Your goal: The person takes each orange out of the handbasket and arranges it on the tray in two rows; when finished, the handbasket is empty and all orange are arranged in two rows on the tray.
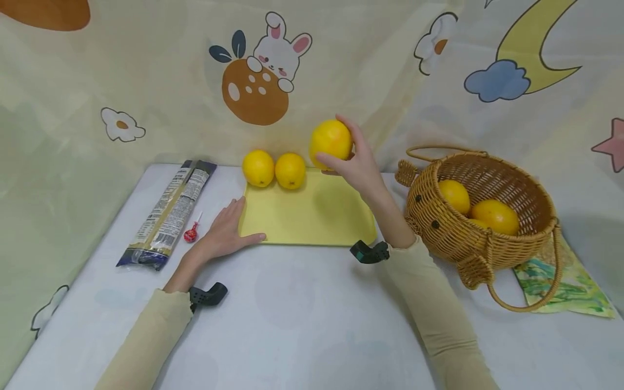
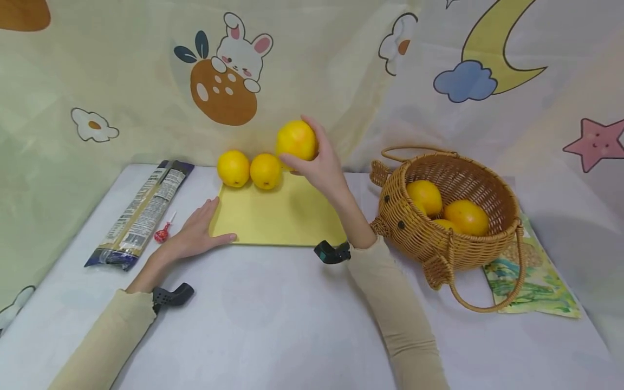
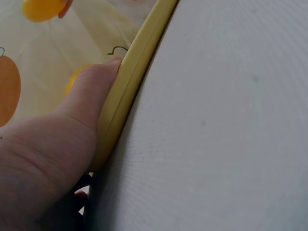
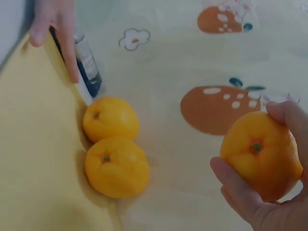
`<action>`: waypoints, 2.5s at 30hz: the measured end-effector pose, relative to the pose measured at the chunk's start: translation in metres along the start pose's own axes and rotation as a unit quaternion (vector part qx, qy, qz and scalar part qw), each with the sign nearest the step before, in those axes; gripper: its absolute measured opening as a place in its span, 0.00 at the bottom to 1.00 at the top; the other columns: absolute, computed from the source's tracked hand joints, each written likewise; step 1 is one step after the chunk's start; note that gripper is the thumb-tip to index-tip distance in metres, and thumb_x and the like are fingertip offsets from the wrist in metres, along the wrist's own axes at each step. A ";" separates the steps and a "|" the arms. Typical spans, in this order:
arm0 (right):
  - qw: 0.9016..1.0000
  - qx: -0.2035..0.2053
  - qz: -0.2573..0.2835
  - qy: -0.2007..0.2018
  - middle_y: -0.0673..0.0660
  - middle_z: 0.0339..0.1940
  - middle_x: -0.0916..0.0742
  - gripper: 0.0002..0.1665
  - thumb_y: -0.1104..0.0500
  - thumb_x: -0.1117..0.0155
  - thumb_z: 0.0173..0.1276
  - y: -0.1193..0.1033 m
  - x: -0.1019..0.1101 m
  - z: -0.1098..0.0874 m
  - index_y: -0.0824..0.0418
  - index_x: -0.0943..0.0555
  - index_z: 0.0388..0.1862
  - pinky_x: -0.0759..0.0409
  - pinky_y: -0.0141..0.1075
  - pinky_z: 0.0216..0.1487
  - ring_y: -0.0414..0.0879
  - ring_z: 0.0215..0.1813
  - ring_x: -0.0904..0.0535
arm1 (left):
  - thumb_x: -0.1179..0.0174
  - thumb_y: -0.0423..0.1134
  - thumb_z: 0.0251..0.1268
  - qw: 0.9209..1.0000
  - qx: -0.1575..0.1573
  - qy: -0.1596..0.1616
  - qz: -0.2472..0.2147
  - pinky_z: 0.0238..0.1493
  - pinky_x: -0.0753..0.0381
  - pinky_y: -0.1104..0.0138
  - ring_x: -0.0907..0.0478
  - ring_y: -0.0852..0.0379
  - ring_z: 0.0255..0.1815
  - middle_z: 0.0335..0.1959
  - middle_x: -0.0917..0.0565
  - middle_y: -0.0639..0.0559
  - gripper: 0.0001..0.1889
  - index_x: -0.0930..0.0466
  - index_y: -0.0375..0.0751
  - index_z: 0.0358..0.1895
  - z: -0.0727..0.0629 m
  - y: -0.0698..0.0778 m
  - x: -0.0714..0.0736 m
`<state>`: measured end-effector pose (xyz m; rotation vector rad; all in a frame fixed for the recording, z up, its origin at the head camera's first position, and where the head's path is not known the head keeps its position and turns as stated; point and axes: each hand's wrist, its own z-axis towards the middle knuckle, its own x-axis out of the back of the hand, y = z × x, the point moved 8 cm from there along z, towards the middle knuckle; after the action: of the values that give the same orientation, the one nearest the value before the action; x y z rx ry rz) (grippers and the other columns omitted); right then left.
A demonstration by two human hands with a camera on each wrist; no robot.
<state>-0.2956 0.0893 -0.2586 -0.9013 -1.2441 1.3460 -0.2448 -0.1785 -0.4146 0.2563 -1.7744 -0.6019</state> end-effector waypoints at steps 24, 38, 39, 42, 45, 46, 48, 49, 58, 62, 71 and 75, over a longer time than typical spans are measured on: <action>0.991 -0.049 -0.120 -0.014 0.55 0.72 0.32 0.47 0.52 0.28 0.58 0.079 -0.002 0.040 0.46 0.39 0.75 0.19 0.45 0.51 0.54 0.61 0.29 | 0.41 0.70 0.54 1.000 0.005 -0.002 0.000 0.81 0.65 0.48 0.67 0.42 0.82 0.81 0.63 0.40 0.62 0.69 0.37 0.78 0.001 0.000 -0.002; 0.983 -0.072 -0.169 -0.029 0.59 0.74 0.33 0.47 0.52 0.28 0.60 0.094 -0.004 0.040 0.48 0.40 0.75 0.28 0.53 0.68 0.57 0.66 0.31 | 0.42 0.70 0.55 1.000 0.005 -0.005 0.005 0.81 0.65 0.48 0.67 0.42 0.82 0.81 0.63 0.41 0.62 0.69 0.37 0.78 0.001 -0.001 -0.001; 0.982 -0.074 -0.170 -0.029 0.59 0.74 0.34 0.47 0.51 0.28 0.60 0.095 -0.004 0.041 0.48 0.40 0.75 0.29 0.53 0.68 0.57 0.67 0.32 | 0.41 0.70 0.55 1.000 0.004 -0.004 0.004 0.81 0.65 0.48 0.67 0.41 0.81 0.81 0.63 0.40 0.62 0.69 0.37 0.78 0.001 -0.001 -0.001; 0.981 -0.079 -0.175 -0.027 0.59 0.75 0.35 0.48 0.52 0.28 0.60 0.099 -0.006 0.041 0.50 0.41 0.76 0.30 0.53 0.69 0.57 0.68 0.33 | 0.41 0.70 0.55 1.000 0.002 -0.003 0.004 0.80 0.65 0.47 0.66 0.40 0.81 0.81 0.63 0.39 0.62 0.69 0.37 0.78 0.002 0.000 -0.001; 0.979 -0.083 -0.183 -0.019 0.60 0.75 0.35 0.49 0.52 0.28 0.60 0.102 -0.007 0.041 0.51 0.42 0.76 0.32 0.52 0.70 0.57 0.69 0.34 | 0.41 0.70 0.55 1.000 0.001 -0.002 0.003 0.80 0.64 0.47 0.66 0.40 0.81 0.81 0.63 0.39 0.62 0.69 0.37 0.78 0.002 0.000 -0.001; 0.979 -0.083 -0.187 -0.016 0.60 0.75 0.35 0.49 0.52 0.28 0.60 0.103 -0.007 0.041 0.51 0.42 0.76 0.32 0.52 0.71 0.57 0.69 0.34 | 0.41 0.69 0.55 1.000 0.002 -0.002 0.004 0.81 0.64 0.48 0.66 0.41 0.81 0.81 0.63 0.40 0.62 0.69 0.37 0.78 0.002 0.001 -0.001; 0.977 -0.086 -0.195 -0.011 0.60 0.75 0.35 0.50 0.51 0.28 0.60 0.105 -0.007 0.042 0.51 0.43 0.77 0.34 0.52 0.72 0.57 0.71 0.35 | 0.41 0.69 0.56 1.000 0.002 -0.002 0.004 0.81 0.64 0.48 0.66 0.41 0.81 0.81 0.63 0.39 0.61 0.69 0.37 0.78 0.002 0.001 -0.001; 0.977 -0.086 -0.197 -0.008 0.60 0.76 0.35 0.50 0.51 0.28 0.60 0.106 -0.007 0.042 0.51 0.43 0.77 0.35 0.51 0.73 0.57 0.71 0.35 | 0.41 0.69 0.56 1.000 0.002 -0.002 0.003 0.81 0.64 0.48 0.66 0.41 0.81 0.81 0.62 0.40 0.61 0.69 0.37 0.78 0.002 0.001 -0.001; 0.979 -0.084 -0.188 -0.004 0.54 0.79 0.38 0.52 0.52 0.29 0.61 0.111 -0.007 0.043 0.52 0.47 0.78 0.43 0.47 0.79 0.52 0.78 0.44 | 0.41 0.68 0.56 1.000 0.002 -0.003 0.007 0.81 0.65 0.48 0.66 0.40 0.81 0.80 0.63 0.39 0.61 0.68 0.35 0.78 -0.001 0.001 -0.001; 0.976 -0.090 -0.196 -0.011 0.56 0.79 0.40 0.51 0.52 0.30 0.62 0.109 -0.007 0.042 0.54 0.47 0.78 0.46 0.47 0.80 0.53 0.79 0.45 | 0.41 0.68 0.56 1.000 0.002 -0.003 0.003 0.80 0.65 0.48 0.66 0.40 0.81 0.80 0.63 0.39 0.62 0.69 0.36 0.78 -0.001 0.001 0.000; 0.964 -0.091 -0.242 -0.054 0.61 0.79 0.42 0.51 0.49 0.35 0.66 0.096 -0.007 0.038 0.59 0.52 0.79 0.45 0.50 0.79 0.56 0.79 0.47 | 0.40 0.69 0.55 1.000 0.007 -0.006 0.002 0.80 0.65 0.46 0.66 0.39 0.81 0.81 0.63 0.39 0.62 0.69 0.36 0.78 -0.002 0.000 0.000; 0.957 -0.090 -0.270 -0.060 0.64 0.76 0.35 0.43 0.48 0.39 0.69 0.079 0.004 0.037 0.63 0.43 0.76 0.34 0.50 0.72 0.59 0.73 0.37 | 0.41 0.69 0.55 1.000 0.006 -0.007 0.001 0.80 0.65 0.46 0.66 0.38 0.81 0.80 0.63 0.38 0.62 0.69 0.35 0.78 -0.002 0.002 0.001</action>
<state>-0.3477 0.0925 -0.3292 -0.5434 -1.5849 0.8684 -0.2427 -0.1780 -0.4127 0.2589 -1.7917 -0.5916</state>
